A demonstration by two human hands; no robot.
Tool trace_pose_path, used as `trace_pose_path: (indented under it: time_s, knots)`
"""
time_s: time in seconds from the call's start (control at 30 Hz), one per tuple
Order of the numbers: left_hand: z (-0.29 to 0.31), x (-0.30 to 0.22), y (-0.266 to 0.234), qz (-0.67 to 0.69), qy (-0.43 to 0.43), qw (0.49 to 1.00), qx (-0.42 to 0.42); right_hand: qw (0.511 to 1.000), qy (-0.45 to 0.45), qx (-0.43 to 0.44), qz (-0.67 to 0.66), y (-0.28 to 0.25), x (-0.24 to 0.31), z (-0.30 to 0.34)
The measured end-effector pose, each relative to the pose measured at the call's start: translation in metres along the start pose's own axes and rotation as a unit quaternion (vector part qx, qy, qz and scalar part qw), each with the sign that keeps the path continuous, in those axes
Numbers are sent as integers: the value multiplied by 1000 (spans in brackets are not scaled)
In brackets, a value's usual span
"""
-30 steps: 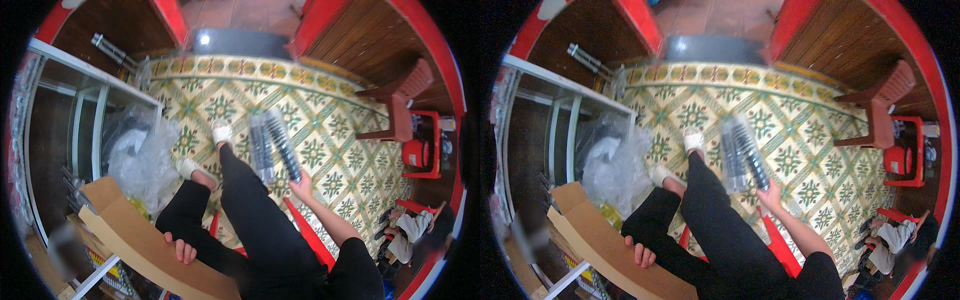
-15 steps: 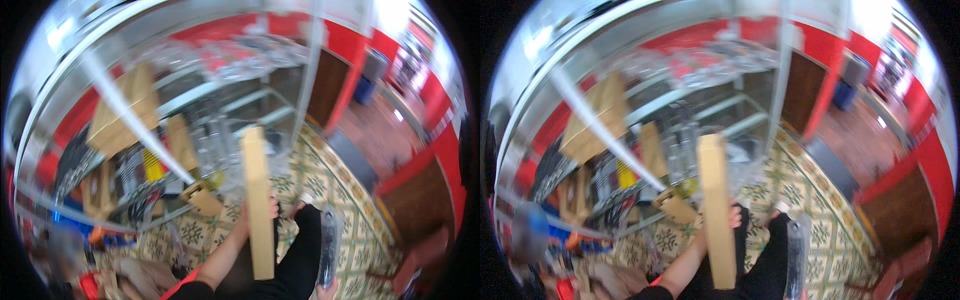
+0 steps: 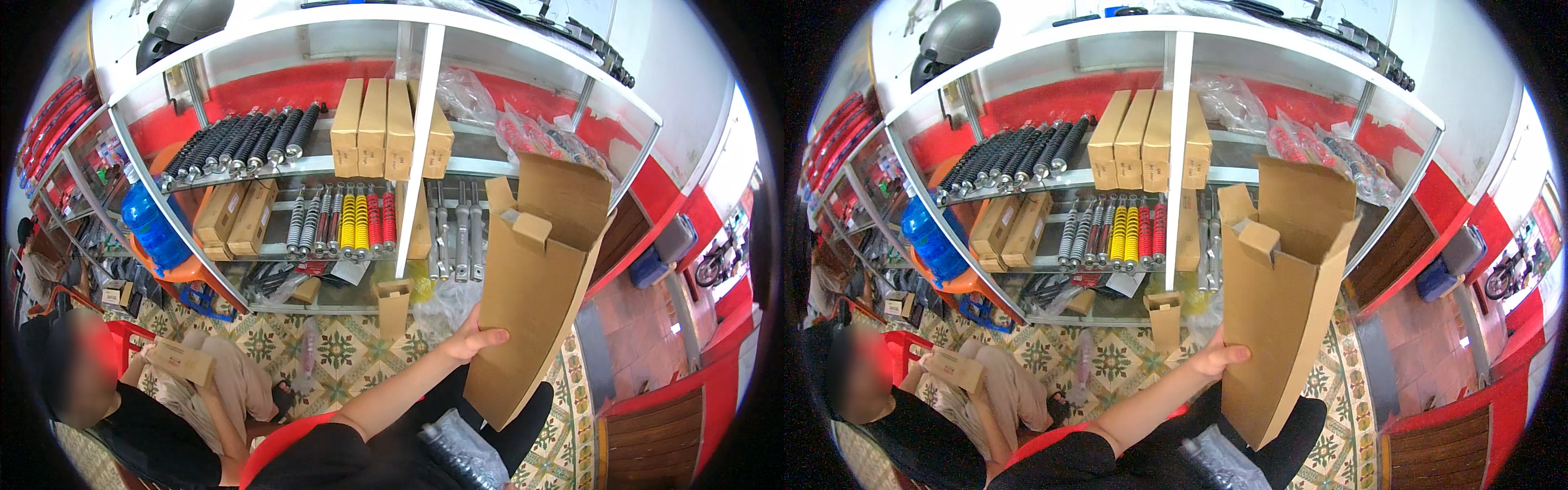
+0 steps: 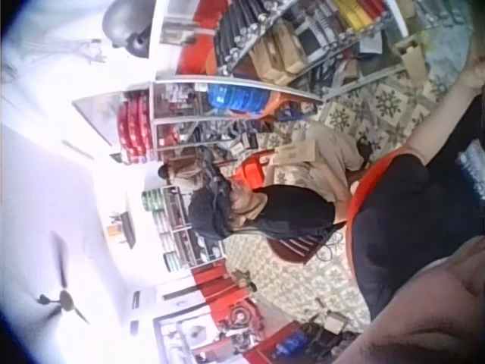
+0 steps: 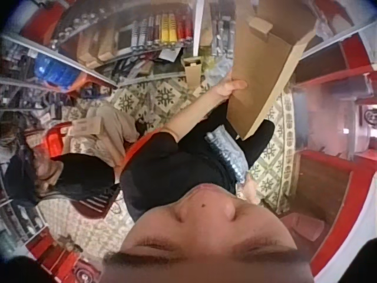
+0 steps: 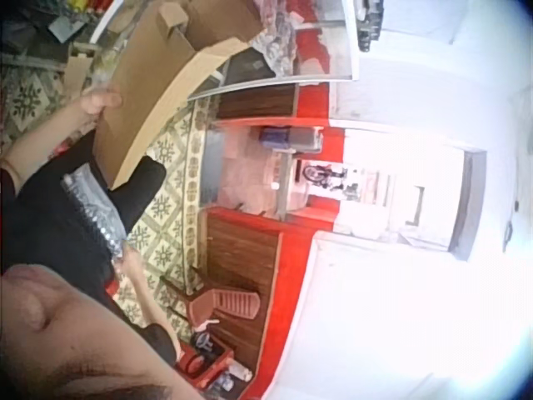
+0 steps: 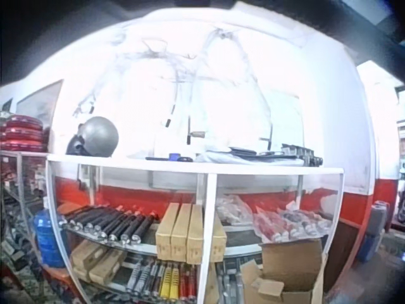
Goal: The person sits on a chair in a shop and packs plastic-wrapped suspension parts into small cardboard boxes. They repeatedly pick up the parts, place them inside the boxes, and fold the flaps to close them. The person occasionally places the closed boxes on a nearby shelf.
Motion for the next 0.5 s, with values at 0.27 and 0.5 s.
trace_pose_path:
  time_s: [0.27, 0.5]
  knots:
    - [21, 63, -32, -83, -24, 995, -46, 980, -173, -14, 100, -10, 31, -20]
    - [23, 81, -24, -136, -17, 990, 43, 972, -87, 121, 180, -35, 77, -28]
Point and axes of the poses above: each hand's wrist, its own z-axis away from the middle knuckle, its own y-axis out of the palm, x = y × z, the point moved 3 cm from there along -z, towards the middle knuckle, and after that the axes turned 13 degrees about -x, right-handed, at the moved point
